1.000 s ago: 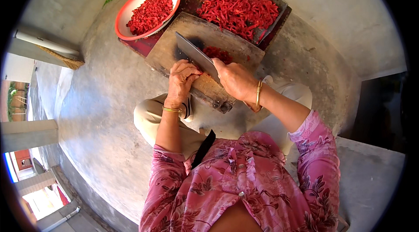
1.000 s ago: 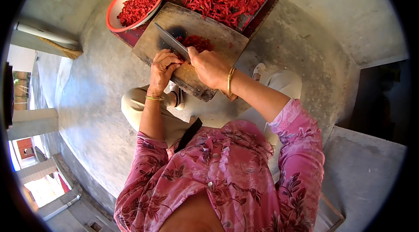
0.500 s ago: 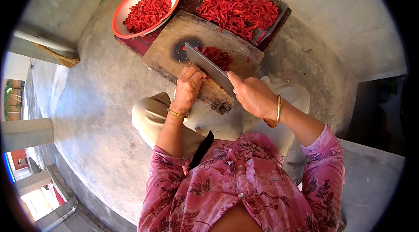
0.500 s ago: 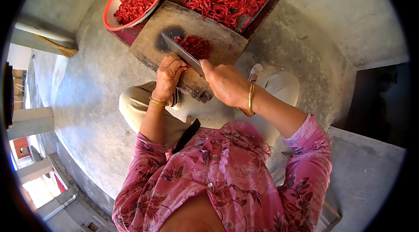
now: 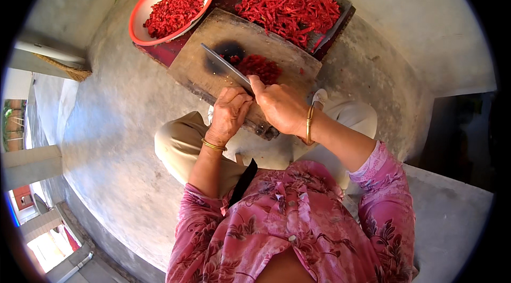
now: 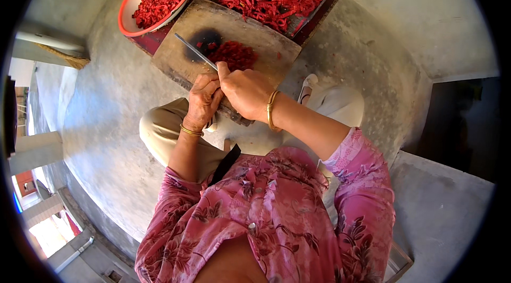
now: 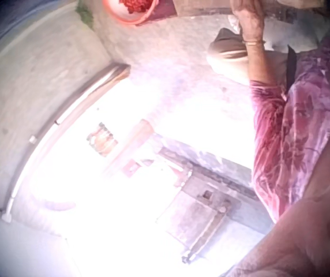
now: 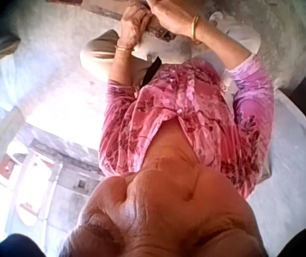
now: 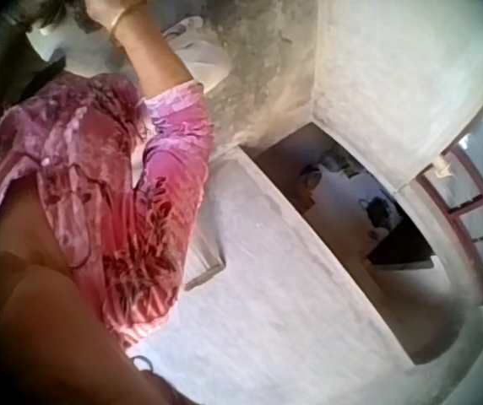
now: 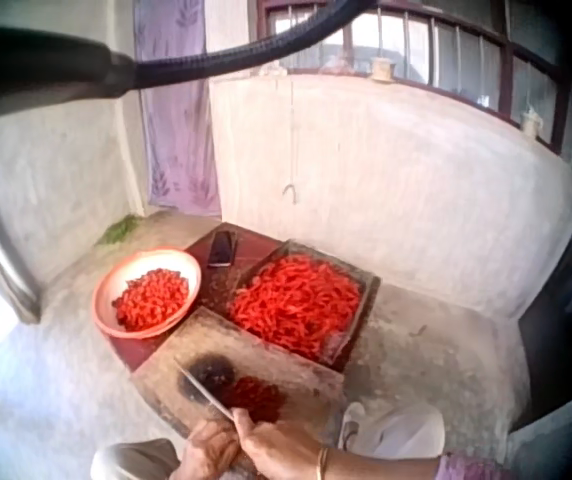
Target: The person sits on a low stool and uses a large cleaver to chop red chilies on a wooden cutting board. They repeatedly pick up chilies, remove stems, chop them into small pieces, and transfer the chopped pieces into a white bowl.
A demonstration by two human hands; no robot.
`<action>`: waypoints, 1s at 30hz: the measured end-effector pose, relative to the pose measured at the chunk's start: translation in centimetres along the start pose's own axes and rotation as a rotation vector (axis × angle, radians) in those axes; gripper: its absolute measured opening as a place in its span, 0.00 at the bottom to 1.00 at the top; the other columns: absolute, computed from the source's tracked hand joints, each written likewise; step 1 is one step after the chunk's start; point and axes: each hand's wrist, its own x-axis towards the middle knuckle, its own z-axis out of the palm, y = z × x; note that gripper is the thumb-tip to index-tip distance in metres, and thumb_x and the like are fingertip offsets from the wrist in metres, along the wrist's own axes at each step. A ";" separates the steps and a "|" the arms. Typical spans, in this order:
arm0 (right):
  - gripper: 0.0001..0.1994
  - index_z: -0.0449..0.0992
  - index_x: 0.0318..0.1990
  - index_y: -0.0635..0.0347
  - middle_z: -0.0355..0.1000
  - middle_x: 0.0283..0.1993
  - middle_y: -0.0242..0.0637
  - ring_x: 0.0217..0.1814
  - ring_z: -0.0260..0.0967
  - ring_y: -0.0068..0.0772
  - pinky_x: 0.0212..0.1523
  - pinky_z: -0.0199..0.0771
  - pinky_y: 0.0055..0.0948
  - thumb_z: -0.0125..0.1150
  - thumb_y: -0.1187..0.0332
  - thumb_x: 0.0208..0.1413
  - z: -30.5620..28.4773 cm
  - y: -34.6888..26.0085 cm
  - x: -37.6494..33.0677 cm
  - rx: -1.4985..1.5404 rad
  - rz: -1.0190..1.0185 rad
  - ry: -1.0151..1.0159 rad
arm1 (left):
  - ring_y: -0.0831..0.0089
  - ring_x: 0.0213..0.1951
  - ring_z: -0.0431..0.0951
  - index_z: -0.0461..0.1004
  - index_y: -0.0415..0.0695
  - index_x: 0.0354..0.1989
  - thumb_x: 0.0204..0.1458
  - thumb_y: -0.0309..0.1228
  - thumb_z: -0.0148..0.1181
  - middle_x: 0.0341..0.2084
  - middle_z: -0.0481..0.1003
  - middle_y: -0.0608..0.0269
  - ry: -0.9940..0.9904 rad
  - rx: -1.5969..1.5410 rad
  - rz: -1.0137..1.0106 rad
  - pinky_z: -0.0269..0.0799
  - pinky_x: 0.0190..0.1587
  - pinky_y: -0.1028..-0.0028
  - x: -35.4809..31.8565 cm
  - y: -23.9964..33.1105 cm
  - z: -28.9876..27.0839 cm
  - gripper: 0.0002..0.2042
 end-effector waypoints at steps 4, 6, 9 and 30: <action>0.23 0.57 0.54 0.76 0.70 0.22 0.53 0.27 0.70 0.55 0.28 0.67 0.46 0.50 0.79 0.49 -0.2 2.1 -1.1 0.184 -0.061 0.118 | 0.58 0.35 0.73 0.75 0.38 0.31 0.40 0.17 0.61 0.31 0.72 0.58 0.001 0.028 -0.015 0.71 0.38 0.66 -0.3 -0.2 0.2 0.08; 0.24 0.55 0.56 0.78 0.68 0.23 0.54 0.28 0.68 0.56 0.29 0.66 0.46 0.51 0.79 0.50 -0.8 2.0 -2.1 0.197 -0.062 0.089 | 0.58 0.35 0.73 0.75 0.39 0.31 0.40 0.17 0.60 0.31 0.72 0.58 0.005 0.024 -0.035 0.71 0.38 0.66 -0.5 -0.8 0.2 0.08; 0.26 0.54 0.57 0.80 0.68 0.23 0.55 0.28 0.67 0.56 0.29 0.66 0.45 0.51 0.79 0.50 -1.9 1.3 -3.5 0.209 -0.071 0.051 | 0.59 0.35 0.73 0.75 0.38 0.31 0.42 0.16 0.60 0.32 0.73 0.57 0.034 0.017 -0.039 0.71 0.38 0.67 -0.5 -1.0 0.0 0.07; 0.20 0.59 0.50 0.78 0.72 0.23 0.55 0.28 0.72 0.56 0.27 0.72 0.47 0.50 0.79 0.47 -0.2 0.2 -0.5 0.083 0.025 0.029 | 0.57 0.35 0.72 0.74 0.38 0.30 0.41 0.16 0.58 0.31 0.72 0.56 -0.027 -0.011 -0.015 0.70 0.38 0.66 -0.5 0.1 -0.1 0.07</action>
